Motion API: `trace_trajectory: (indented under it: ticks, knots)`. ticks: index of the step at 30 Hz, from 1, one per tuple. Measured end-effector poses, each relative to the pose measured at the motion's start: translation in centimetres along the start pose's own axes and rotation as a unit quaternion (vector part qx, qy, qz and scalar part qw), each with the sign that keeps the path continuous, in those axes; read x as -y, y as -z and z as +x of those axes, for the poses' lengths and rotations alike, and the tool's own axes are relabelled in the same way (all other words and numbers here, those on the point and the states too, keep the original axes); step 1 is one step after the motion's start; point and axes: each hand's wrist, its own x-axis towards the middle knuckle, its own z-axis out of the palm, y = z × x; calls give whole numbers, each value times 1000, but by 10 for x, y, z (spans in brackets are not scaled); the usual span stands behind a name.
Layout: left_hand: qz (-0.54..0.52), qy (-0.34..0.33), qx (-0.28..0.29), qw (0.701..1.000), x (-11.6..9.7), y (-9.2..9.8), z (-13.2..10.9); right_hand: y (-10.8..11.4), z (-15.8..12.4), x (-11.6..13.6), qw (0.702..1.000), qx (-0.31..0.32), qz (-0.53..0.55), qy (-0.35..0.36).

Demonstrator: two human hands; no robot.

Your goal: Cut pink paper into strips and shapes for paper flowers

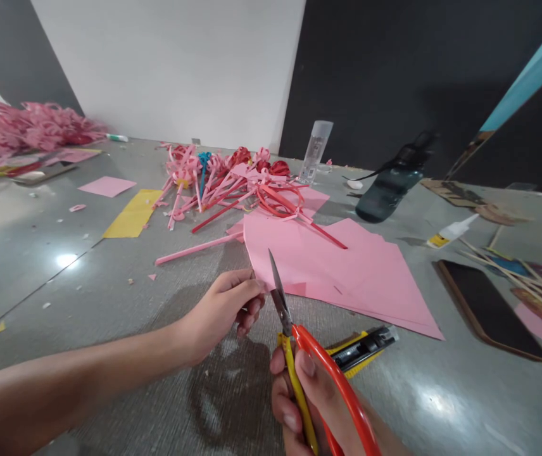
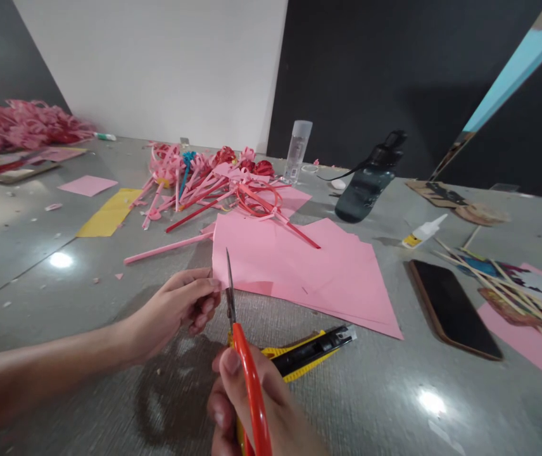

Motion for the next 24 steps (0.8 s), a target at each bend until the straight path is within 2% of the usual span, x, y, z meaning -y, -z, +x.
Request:
trace_trajectory:
  ticks: [8,17,24]
  knots:
    - [4,-9,4,1000,1,1,0,-6,-2,1,998,-3,-48,48]
    - [10,-32,3,999,0,1,-1,-7,-5,4,993,-10,-109,40]
    - [8,-32,2,999,-2,2,-2,-7,-3,2,995,-14,-94,29]
